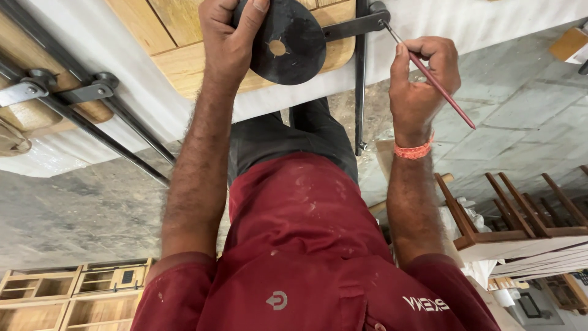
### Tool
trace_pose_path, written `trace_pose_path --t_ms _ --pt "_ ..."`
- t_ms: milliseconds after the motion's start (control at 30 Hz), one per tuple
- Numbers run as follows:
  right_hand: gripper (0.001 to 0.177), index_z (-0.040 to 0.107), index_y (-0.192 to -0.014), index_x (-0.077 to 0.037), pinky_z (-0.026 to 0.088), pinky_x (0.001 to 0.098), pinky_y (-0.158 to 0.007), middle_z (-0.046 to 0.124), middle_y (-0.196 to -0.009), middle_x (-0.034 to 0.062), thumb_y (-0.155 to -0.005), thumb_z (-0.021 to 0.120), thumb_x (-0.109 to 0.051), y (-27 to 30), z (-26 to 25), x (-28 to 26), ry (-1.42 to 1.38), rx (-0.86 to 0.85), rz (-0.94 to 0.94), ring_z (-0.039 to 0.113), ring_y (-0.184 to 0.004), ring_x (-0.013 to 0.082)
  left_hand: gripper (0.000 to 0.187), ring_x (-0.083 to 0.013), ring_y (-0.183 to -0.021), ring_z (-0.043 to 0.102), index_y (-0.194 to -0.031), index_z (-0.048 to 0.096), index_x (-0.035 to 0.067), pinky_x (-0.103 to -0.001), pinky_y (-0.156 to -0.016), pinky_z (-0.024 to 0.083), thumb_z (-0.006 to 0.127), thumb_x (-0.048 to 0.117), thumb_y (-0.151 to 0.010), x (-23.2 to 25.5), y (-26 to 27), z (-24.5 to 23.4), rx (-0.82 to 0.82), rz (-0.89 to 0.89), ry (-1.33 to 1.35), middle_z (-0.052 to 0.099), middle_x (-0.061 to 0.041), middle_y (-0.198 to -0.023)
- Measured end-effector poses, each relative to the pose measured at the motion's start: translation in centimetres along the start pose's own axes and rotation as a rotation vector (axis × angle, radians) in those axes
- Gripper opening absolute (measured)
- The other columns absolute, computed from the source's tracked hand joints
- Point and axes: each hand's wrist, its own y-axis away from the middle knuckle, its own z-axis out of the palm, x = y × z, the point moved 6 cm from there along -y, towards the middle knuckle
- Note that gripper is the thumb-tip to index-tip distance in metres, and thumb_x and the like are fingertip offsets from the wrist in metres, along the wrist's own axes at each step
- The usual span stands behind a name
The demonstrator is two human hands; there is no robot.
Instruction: Apply adhesive to a wooden component using a spray and brush.
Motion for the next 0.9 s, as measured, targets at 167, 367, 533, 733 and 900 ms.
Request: trace_pose_path --t_ms 167,367,533,733,900 --pt "0.019 0.065 -0.102 -0.001 0.056 0.0325 -0.08 0.067 -0.101 0.0089 -0.1 0.082 0.006 0.0 0.2 -0.2 0.013 -0.018 -0.008 0.069 -0.093 0.0203 0.016 -0.0066 -0.074 0.059 -0.105 0.073 -0.002 -0.023 -0.062 0.048 0.071 0.012 -0.112 -0.1 0.0 0.0 0.002 -0.007 -0.012 0.068 0.001 -0.084" --pt "0.018 0.066 -0.103 -0.001 0.057 0.0325 -0.079 0.067 -0.102 0.0094 -0.1 0.081 0.007 0.0 0.0 -0.3 0.04 0.008 -0.006 0.069 -0.093 0.0211 0.015 -0.0076 -0.08 0.063 -0.11 0.073 -0.001 -0.024 -0.067 0.052 0.07 0.013 -0.113 0.2 0.1 0.1 -0.004 0.019 -0.016 0.069 0.0 -0.089" --pt "0.019 0.065 -0.105 -0.001 0.058 0.0318 -0.079 0.067 -0.104 0.0095 -0.101 0.082 0.006 0.1 0.2 -0.3 0.009 -0.026 0.005 0.069 -0.093 0.0197 0.015 -0.0077 -0.076 0.061 -0.109 0.074 -0.001 -0.024 -0.067 0.051 0.071 0.013 -0.113 0.0 0.2 -0.1 0.004 -0.004 -0.025 0.069 0.0 -0.088" --pt "0.02 0.065 -0.105 -0.001 0.057 0.0322 -0.081 0.067 -0.104 0.0088 -0.101 0.082 0.007 0.2 0.3 -0.3 0.023 -0.029 -0.038 0.069 -0.095 0.0203 0.016 -0.0092 -0.077 0.065 -0.108 0.073 0.0 -0.026 -0.071 0.055 0.069 0.015 -0.112 -0.1 0.1 0.0 -0.019 0.04 -0.025 0.071 -0.001 -0.087" --pt "0.019 0.065 -0.105 -0.001 0.058 0.0318 -0.081 0.067 -0.105 0.0093 -0.101 0.082 0.007 0.2 0.1 0.0 0.027 -0.021 -0.01 0.069 -0.095 0.0201 0.015 -0.0098 -0.081 0.066 -0.11 0.073 0.0 -0.025 -0.07 0.055 0.069 0.015 -0.113 0.0 0.1 0.0 -0.014 0.029 -0.01 0.071 -0.002 -0.091"
